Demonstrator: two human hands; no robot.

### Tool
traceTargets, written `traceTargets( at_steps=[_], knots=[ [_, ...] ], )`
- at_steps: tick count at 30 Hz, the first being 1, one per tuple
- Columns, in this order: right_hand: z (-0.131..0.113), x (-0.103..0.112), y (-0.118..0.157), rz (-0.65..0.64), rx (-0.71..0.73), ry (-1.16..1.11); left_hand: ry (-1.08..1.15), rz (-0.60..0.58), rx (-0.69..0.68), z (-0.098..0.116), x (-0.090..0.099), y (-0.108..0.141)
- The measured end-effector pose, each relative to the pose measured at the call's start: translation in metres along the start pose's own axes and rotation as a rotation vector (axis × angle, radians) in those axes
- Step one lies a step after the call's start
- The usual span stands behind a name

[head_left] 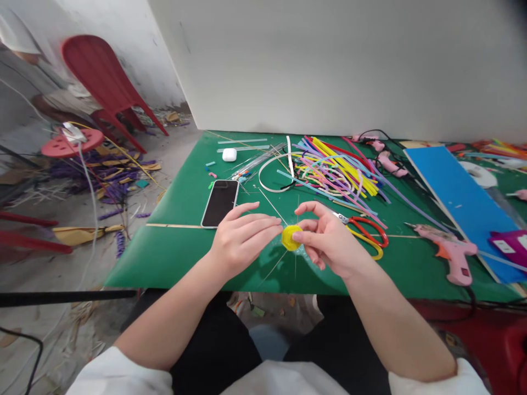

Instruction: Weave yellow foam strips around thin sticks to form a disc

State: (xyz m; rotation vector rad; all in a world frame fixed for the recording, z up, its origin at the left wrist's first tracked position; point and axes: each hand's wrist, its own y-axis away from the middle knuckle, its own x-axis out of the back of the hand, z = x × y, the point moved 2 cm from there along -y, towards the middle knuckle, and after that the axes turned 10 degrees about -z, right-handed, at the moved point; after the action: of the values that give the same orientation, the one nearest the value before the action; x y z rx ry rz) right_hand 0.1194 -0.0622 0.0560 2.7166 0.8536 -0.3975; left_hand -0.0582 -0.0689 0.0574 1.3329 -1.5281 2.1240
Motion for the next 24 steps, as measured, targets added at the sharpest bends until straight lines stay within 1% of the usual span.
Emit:
traceTargets(
  at_steps=[3,11,18,21,24],
  knots=[
    [-0.0026,-0.0003,0.0008,-0.008,-0.019,0.027,-0.017,-0.01,-0.001,0.0011,0.0003,0.0003],
    [-0.0022,-0.0001,-0.0001,0.015,0.002,0.072,-0.068,-0.004,0.005,0.004,0.002,0.0014],
    [-0.0013,-0.0003,-0.0009,0.078,0.064,0.037,-0.088,0.035,0.077,0.0078,0.0037,-0.0037],
    [-0.002,-0.0001,-0.0002,0.065,0.054,0.048,-0.095,0.039,0.087,0.0085,0.0041,-0.0037],
    [-0.003,-0.0002,0.0009,0.02,0.005,0.078,-0.111,0.039,0.063,0.0094,0.0052,-0.003]
  ],
)
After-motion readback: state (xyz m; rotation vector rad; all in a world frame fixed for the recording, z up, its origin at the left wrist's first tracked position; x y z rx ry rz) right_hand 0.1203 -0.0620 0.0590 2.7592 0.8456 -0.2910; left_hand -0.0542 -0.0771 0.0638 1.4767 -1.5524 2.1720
